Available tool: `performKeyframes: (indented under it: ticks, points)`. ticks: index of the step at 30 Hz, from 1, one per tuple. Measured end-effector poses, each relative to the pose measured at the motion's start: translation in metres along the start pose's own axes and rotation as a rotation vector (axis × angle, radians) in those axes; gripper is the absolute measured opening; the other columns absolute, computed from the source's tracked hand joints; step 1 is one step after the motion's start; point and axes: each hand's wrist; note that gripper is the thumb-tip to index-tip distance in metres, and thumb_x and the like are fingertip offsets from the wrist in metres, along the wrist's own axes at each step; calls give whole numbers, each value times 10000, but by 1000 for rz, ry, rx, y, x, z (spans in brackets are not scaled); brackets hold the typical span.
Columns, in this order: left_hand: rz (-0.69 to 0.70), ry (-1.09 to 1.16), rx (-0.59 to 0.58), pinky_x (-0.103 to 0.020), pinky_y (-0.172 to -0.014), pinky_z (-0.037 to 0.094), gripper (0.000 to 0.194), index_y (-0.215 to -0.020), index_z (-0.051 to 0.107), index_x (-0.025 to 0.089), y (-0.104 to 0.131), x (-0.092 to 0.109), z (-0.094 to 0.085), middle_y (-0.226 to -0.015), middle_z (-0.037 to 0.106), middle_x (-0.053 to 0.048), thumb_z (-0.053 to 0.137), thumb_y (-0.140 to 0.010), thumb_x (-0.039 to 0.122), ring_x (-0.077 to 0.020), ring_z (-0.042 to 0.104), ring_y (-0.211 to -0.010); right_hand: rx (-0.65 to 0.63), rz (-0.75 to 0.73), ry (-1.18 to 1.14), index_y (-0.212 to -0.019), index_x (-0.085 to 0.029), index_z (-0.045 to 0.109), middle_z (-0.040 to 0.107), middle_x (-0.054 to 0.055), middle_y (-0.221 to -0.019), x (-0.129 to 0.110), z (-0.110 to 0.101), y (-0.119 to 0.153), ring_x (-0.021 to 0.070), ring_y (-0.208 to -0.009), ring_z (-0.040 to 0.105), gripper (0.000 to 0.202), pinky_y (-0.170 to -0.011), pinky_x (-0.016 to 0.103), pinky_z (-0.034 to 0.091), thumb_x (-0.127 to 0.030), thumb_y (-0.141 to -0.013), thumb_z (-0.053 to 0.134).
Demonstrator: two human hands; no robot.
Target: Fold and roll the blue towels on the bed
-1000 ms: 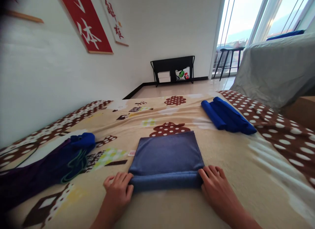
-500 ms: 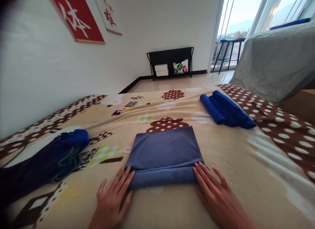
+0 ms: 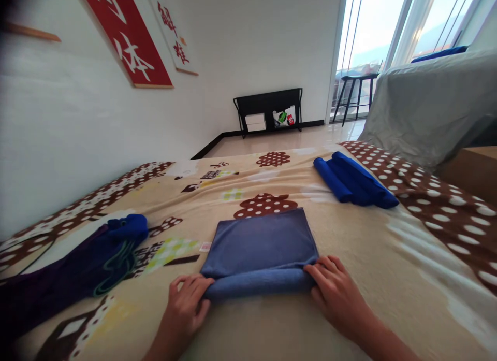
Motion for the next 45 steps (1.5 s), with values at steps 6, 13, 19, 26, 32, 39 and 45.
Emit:
performKeyframes:
  ticks: [6, 13, 19, 26, 32, 39, 45]
  points:
    - [-295, -65, -193, -509, -844, 400, 285, -904, 650, 220, -23, 20, -4, -939, 690, -60, 430, -794, 76, -267, 627, -904, -48, 144, 124, -936, -185, 661, 667, 104, -1038, -15, -2, -9, 260, -955, 600, 245, -875, 450, 461, -106, -822, 460]
    - [43, -65, 150, -392, -1003, 392, 394, -1203, 608, 180, -47, 94, 36, -1263, 650, -90, 413, -886, 54, -205, 574, -1185, 58, -219, 178, -1435, -159, 435, 491, 65, -1460, -67, 24, -26, 197, -1332, 447, 585, -1067, 392, 373, -49, -863, 383]
    - [57, -105, -129, -387, -1102, 313, 614, -1503, 298, 248, 4, 21, 13, -1470, 494, -58, 470, -915, 200, -200, 460, -1340, -73, -97, 182, -1537, -208, 240, 437, 65, -1500, 2, 15, 23, 203, -1362, 428, 645, -1091, 420, 365, -320, -945, 470]
    - [12, -136, -128, -464, -1027, 304, 518, -1250, 596, 226, -12, 10, -3, -1266, 641, -99, 478, -772, 65, -267, 572, -1177, -4, 41, 224, -1119, -184, 658, 600, 130, -1283, -2, -2, 0, 285, -1196, 542, 329, -1016, 497, 355, -181, -854, 462]
    - [-97, 2, -283, -417, -898, 393, 366, -1060, 625, 204, -23, 0, -20, -978, 703, -35, 444, -775, 63, -213, 634, -881, -179, 89, 52, -969, -204, 641, 652, 46, -881, -4, -22, -10, 202, -846, 597, 215, -810, 373, 446, -135, -849, 477]
    - [-72, -55, 4, -447, -1035, 326, 483, -1279, 554, 166, -50, 88, 15, -1295, 623, -105, 411, -833, 49, -241, 539, -1228, 100, -76, 203, -1288, -145, 560, 557, 121, -1374, -65, 18, -28, 254, -1250, 505, 423, -1045, 438, 345, -105, -883, 446]
    - [138, -39, -149, -350, -1114, 310, 568, -1482, 334, 203, -18, 57, 12, -1457, 509, -46, 481, -933, 233, -176, 445, -1345, -145, -184, 161, -1547, -185, 194, 348, 48, -1555, -33, 17, 1, 202, -1423, 315, 684, -1125, 428, 299, -294, -939, 488]
Point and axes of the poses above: each hand's wrist, its own y-axis away from the middle knuckle, its own z-axis out of the palm, x = y × z
